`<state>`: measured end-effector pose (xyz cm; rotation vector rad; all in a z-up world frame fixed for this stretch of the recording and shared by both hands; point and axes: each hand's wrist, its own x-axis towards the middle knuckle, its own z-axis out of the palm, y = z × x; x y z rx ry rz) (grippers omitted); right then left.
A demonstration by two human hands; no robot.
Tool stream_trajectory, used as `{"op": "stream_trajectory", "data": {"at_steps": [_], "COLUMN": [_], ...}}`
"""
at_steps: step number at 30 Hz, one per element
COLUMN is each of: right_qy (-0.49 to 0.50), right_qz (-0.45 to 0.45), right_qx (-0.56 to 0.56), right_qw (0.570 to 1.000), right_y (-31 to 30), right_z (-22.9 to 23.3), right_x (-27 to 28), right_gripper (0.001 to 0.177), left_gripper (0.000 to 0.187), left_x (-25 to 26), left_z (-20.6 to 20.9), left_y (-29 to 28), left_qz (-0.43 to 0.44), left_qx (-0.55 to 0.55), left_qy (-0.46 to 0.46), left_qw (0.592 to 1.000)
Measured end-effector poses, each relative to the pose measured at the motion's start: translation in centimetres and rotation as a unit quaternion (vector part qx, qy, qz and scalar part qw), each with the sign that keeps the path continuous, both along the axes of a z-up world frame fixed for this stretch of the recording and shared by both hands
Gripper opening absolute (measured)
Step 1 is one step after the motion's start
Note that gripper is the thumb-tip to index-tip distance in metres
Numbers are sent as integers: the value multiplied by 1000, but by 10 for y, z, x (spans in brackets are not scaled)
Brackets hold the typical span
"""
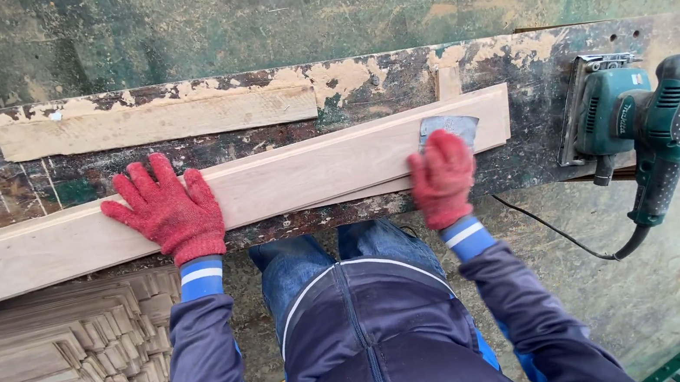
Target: Sanding a long wooden plank using a power orbital sander and then finishing it with manual sandpaper blocks.
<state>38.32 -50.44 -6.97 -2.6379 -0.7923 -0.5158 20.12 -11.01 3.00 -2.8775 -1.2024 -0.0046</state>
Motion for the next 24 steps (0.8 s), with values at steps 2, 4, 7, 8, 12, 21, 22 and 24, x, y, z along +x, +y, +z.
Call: {"op": "stream_trajectory", "data": {"at_steps": [2, 4, 7, 8, 12, 21, 22, 24], "right_qy": [18, 57, 138, 176, 95, 141, 119, 100], "right_qz": [155, 185, 211, 207, 151, 195, 164, 134], "right_qx": [30, 43, 60, 62, -41, -120, -108, -97], "right_qw": [987, 980, 966, 960, 983, 963, 973, 981], "right_y": [61, 68, 47, 34, -11, -26, -24, -13], "right_z": [57, 64, 76, 81, 92, 89, 84, 65], "right_x": [-40, -56, -44, -33, 8, 29, 25, 10], "right_gripper": [23, 38, 58, 61, 94, 58, 54, 51], "left_gripper": [58, 58, 59, 59, 59, 57, 57, 57], "left_x": [2, 0, -1, -1, 1, 0, 0, -1], "left_z": [1, -2, -2, -2, 3, 1, 0, -1], "left_y": [-1, -1, 2, 2, 0, 0, 0, 2], "left_qz": [13, 13, 15, 16, 22, 4, 3, 2], "left_qx": [-8, -8, -9, -11, -21, 1, 3, 4], "left_qy": [19, 26, 40, 44, 36, 8, 6, 6], "left_qw": [1000, 1000, 999, 999, 999, 1000, 1000, 1000]}}
